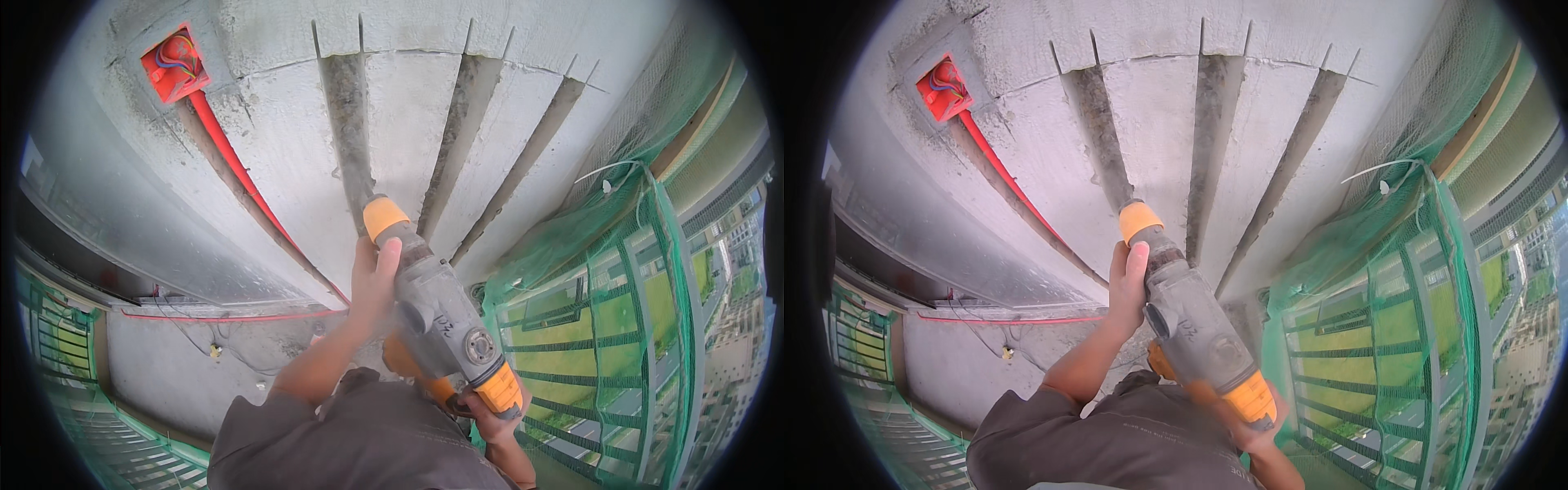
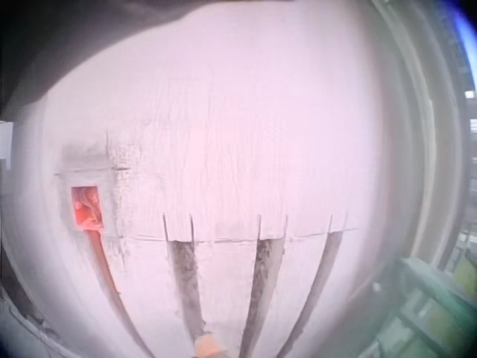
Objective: The person uses a rotary hammer drill to create grooves in a concrete ceiling and then fits white PVC pipes into the grooves. The person repeats this process for multiple sections of the ceiling.
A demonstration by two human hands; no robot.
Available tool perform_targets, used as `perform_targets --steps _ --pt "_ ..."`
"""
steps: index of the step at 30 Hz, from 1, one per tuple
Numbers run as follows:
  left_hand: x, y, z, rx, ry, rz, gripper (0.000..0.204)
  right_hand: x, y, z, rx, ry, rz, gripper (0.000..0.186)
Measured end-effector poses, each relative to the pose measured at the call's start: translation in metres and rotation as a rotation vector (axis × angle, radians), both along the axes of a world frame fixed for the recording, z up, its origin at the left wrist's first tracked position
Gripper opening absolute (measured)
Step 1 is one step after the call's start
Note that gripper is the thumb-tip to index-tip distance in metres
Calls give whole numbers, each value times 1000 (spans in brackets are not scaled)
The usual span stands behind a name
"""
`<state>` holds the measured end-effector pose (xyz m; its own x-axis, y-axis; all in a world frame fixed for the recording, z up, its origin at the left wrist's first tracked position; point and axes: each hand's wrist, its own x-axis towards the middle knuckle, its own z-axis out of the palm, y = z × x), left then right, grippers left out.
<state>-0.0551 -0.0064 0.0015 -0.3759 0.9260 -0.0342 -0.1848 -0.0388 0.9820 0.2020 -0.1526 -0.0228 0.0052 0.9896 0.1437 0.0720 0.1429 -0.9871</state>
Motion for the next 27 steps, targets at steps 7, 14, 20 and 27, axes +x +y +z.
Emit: perform_targets --steps 7,14,20,27 --pt "19 -23 -19 18 38 -97 64 27 -36 -7 -70 96 -74 50" --pt "12 -14 -30 10 96 -46 54 21 -20 -25 -152 157 -49 52" --pt "6 -8 -26 11 102 30 50 27 -2 -54 -180 133 42 56" --pt "16 -15 -28 52 25 39 54 19 -17 -43 67 -171 29 43"
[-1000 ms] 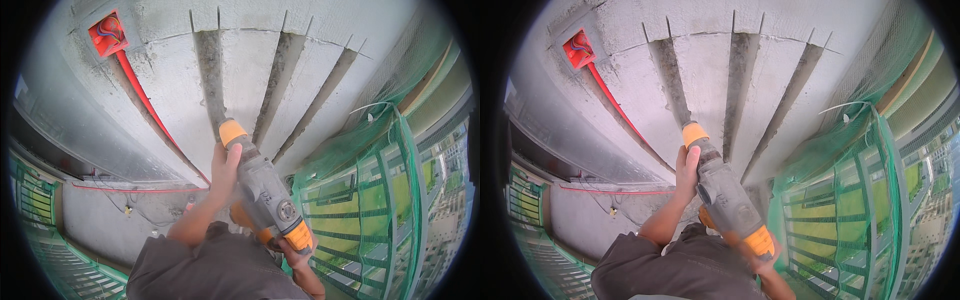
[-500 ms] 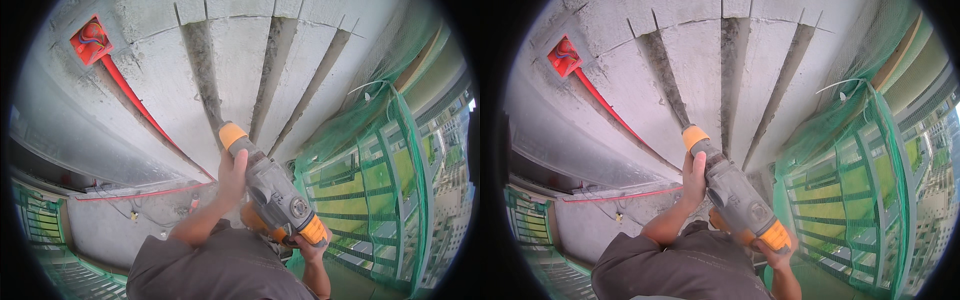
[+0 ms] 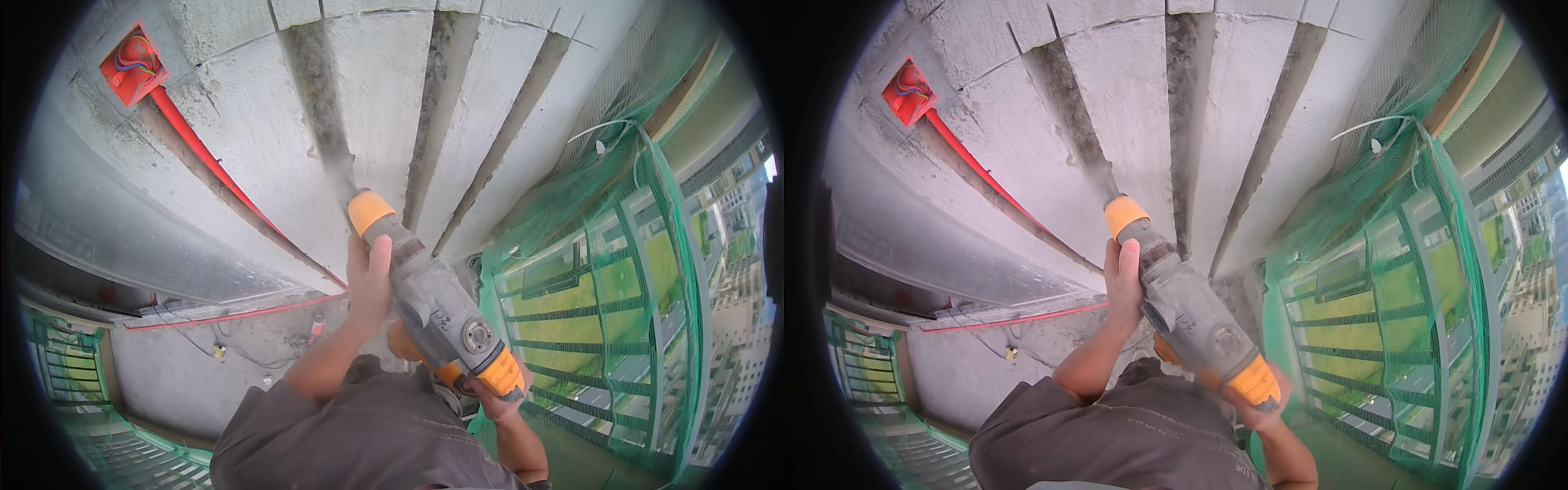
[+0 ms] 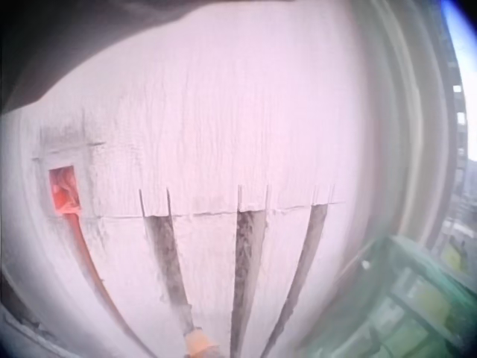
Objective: The person uses a rotary hammer drill to create grooves in a concrete ceiling and then fits white PVC pipes into the grooves. The person repeats this process for multiple sections of the ceiling.
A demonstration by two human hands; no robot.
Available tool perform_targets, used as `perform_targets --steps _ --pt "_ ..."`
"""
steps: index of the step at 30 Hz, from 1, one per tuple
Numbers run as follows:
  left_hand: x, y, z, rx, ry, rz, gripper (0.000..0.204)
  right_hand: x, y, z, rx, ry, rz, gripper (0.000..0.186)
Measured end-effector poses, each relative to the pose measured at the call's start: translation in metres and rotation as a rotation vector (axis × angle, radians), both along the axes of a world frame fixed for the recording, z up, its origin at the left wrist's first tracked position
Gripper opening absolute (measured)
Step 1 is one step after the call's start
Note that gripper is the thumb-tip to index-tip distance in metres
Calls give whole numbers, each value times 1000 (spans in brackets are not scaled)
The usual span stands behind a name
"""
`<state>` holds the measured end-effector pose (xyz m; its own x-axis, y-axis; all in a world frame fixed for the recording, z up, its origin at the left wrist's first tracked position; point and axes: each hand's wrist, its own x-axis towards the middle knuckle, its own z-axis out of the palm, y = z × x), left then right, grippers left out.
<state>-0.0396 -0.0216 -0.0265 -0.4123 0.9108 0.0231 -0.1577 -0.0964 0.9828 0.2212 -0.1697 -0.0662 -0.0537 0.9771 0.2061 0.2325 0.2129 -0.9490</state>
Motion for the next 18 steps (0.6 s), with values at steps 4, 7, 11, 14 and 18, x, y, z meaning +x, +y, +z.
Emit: perform_targets --steps 4,7,11,14,18 --pt "-21 7 1 -18 24 33 57 -50 -8 48 47 -8 -70 48" --pt "-33 0 -8 -13 -12 -28 54 -67 -28 32 140 74 -73 42" --pt "-37 -26 -5 -6 33 -91 51 -88 -54 55 116 102 -90 31" --pt "-48 -26 -8 27 73 -161 48 -112 -76 48 183 162 -168 30" --pt "-58 -25 -9 19 84 -253 50 -139 -106 21 91 109 -183 47"
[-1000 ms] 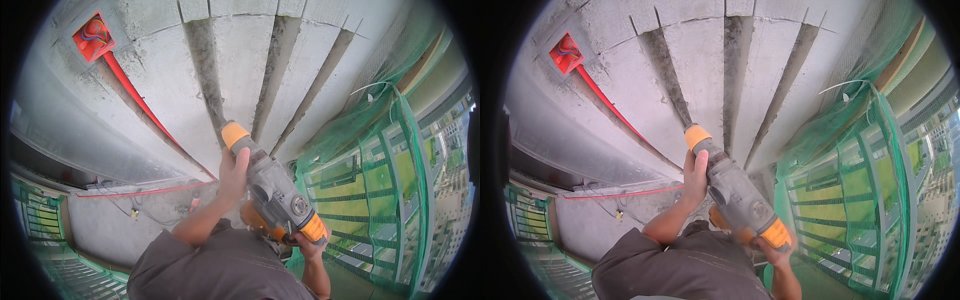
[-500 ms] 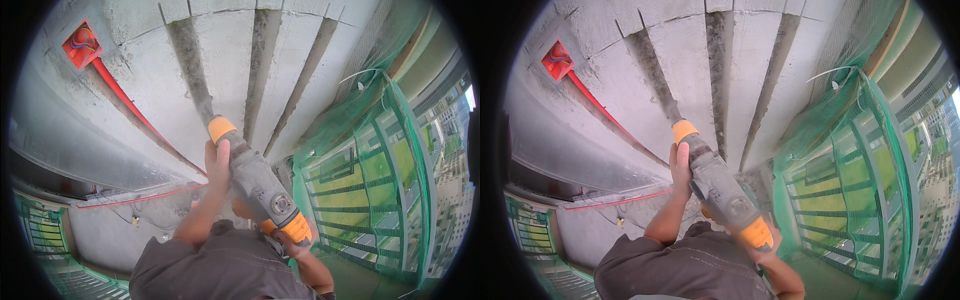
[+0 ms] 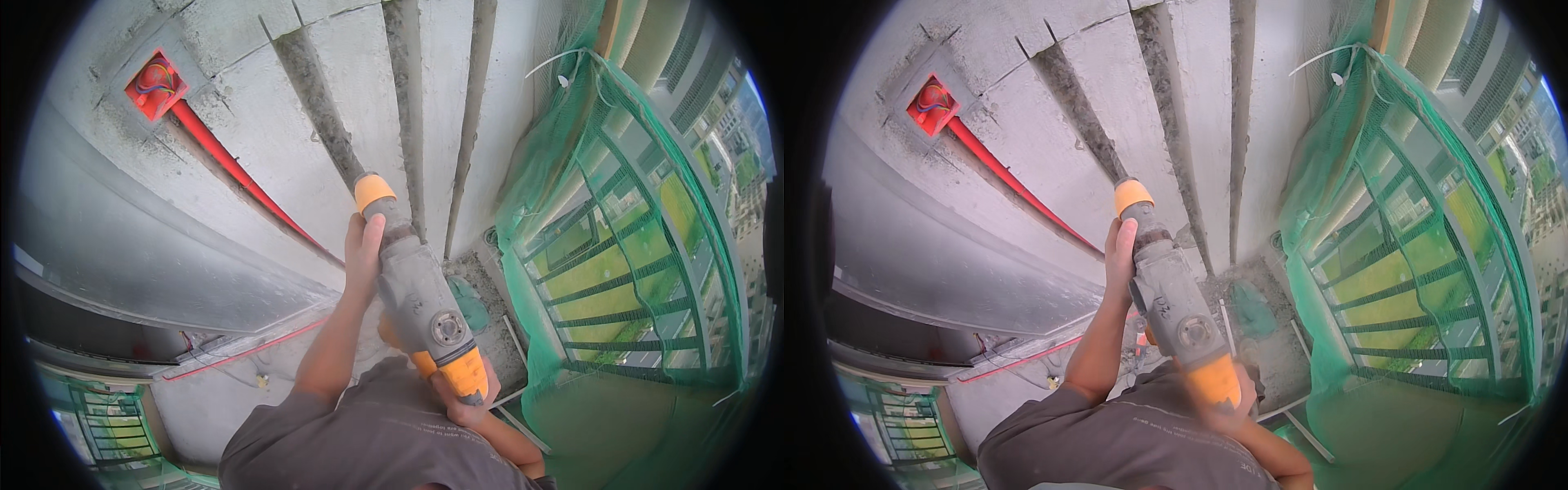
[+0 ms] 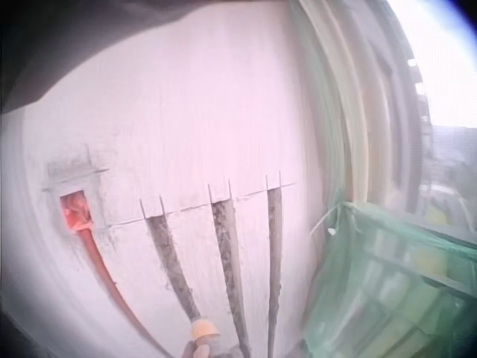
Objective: The person uses a rotary hammer drill to create grooves in a concrete ceiling and then fits white PVC pipes into the grooves. The person repeats this process for multiple sections of the ceiling.
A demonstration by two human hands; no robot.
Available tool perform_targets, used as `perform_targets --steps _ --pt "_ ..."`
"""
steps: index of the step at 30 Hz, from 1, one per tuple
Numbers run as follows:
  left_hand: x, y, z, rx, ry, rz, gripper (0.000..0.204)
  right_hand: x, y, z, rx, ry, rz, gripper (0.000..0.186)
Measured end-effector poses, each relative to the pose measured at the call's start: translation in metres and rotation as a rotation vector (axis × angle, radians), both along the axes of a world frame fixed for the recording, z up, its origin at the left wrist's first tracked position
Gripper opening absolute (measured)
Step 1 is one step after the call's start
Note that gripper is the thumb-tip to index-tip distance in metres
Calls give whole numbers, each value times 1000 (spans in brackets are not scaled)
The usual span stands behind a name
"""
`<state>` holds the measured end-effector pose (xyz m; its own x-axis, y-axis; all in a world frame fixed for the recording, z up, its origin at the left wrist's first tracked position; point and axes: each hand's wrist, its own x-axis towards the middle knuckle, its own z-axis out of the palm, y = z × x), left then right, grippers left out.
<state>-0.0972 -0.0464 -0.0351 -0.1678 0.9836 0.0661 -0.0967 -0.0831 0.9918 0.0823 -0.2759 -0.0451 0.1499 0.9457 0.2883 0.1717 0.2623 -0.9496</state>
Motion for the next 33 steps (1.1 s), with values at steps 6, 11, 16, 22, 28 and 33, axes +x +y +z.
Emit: perform_targets --steps 6,11,16,22,28,33 --pt "-24 28 3 9 33 -83 52 -31 22 -27 100 96 -66 46" --pt "2 27 -3 57 141 -7 59 18 40 -37 -243 520 -61 39" --pt "10 15 -17 -27 118 6 59 31 25 -41 -219 504 -35 41" --pt "0 9 -21 -64 -29 -67 53 4 3 -35 -107 286 22 52" --pt "-21 36 -30 -12 -75 -115 47 -11 30 0 63 132 57 45" --pt "7 10 -13 -73 -121 -95 52 20 22 -11 -209 338 -18 46"
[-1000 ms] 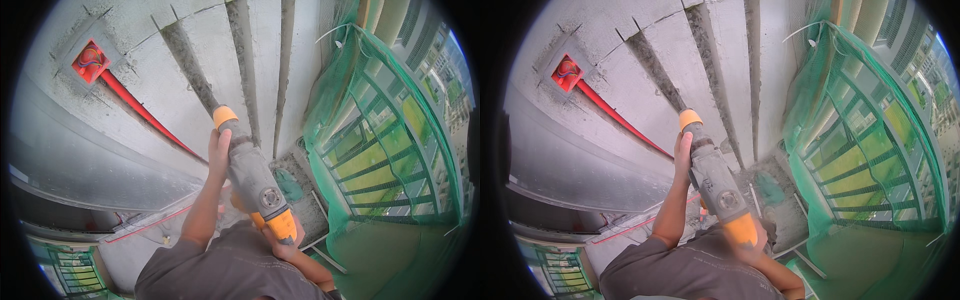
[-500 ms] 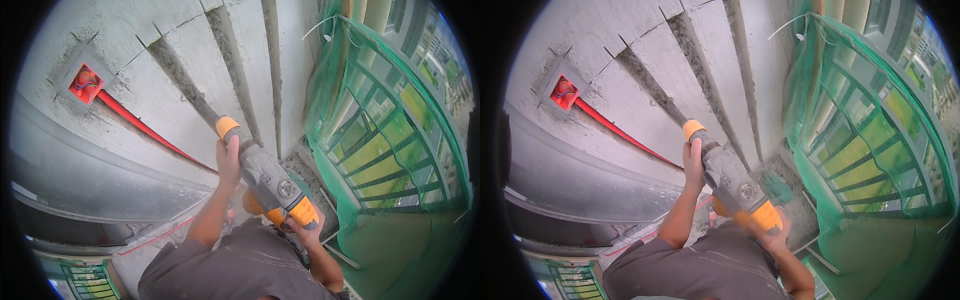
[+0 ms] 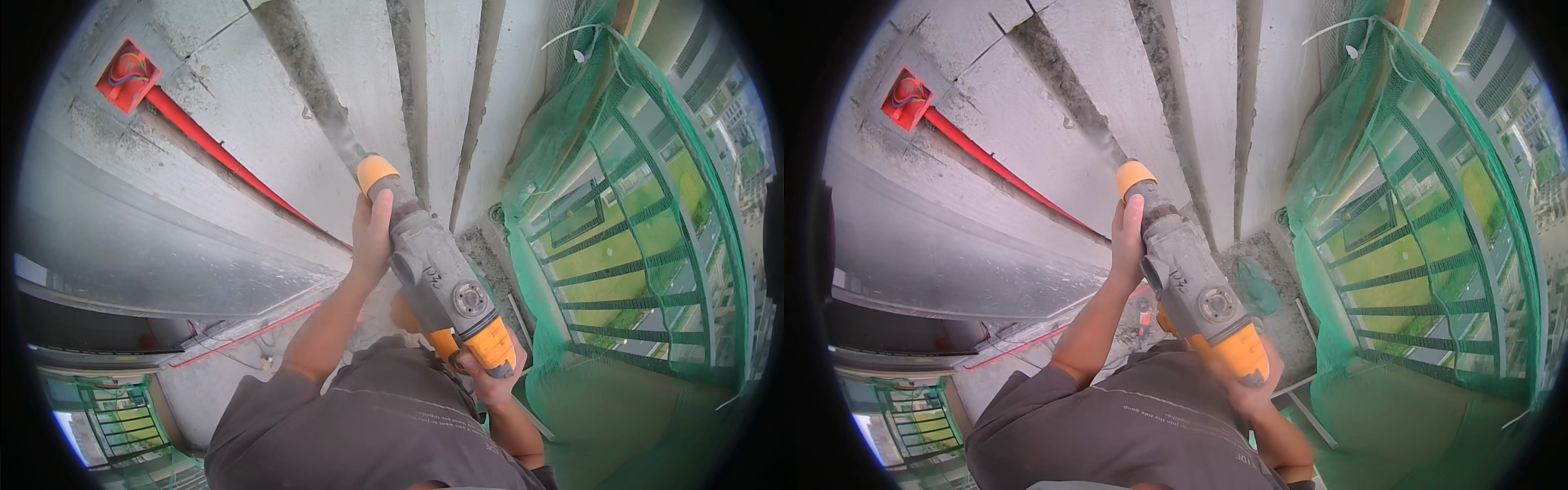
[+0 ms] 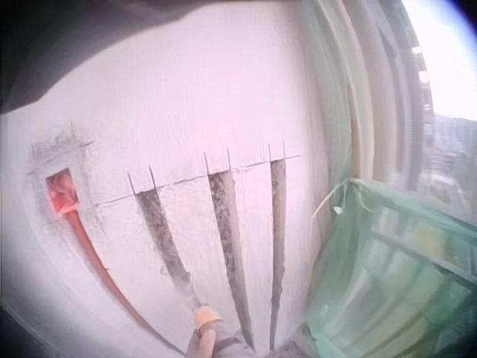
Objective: The person uses a rotary hammer drill to create grooves in a concrete ceiling and then fits white PVC pipes into the grooves. The person repeats this process for multiple sections of the ceiling.
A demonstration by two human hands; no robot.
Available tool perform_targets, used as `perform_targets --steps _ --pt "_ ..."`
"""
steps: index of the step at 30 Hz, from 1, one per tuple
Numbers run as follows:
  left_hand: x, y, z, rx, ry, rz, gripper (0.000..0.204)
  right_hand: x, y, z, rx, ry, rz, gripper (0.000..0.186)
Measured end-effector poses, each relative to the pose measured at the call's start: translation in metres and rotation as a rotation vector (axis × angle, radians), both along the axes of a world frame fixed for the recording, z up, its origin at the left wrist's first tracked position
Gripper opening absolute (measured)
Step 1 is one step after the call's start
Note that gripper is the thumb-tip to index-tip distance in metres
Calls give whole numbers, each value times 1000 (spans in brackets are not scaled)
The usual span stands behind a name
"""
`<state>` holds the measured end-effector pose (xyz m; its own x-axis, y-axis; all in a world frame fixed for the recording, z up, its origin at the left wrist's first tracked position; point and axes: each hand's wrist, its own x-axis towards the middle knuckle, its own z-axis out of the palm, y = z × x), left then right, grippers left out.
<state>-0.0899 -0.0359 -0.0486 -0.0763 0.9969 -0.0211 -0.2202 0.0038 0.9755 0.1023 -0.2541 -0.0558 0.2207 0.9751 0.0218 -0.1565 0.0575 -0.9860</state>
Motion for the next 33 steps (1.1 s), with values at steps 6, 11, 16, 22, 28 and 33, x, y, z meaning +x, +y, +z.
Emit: perform_targets --steps 6,11,16,22,28,33 --pt "17 -25 -24 -40 -17 62 59 33 -25 -25 79 -130 9 51" --pt "16 -8 -20 -40 -57 57 60 14 -9 8 133 -140 30 46" --pt "-2 17 -33 -134 -104 101 67 -5 21 51 44 -163 75 33" --pt "26 -14 -44 -171 -317 75 61 28 -2 49 56 -405 87 37" --pt "19 -28 -69 -231 -665 -3 52 17 -21 67 147 -737 212 46" --pt "2 -12 -60 -378 -996 -168 72 -27 -7 87 210 -836 246 52"
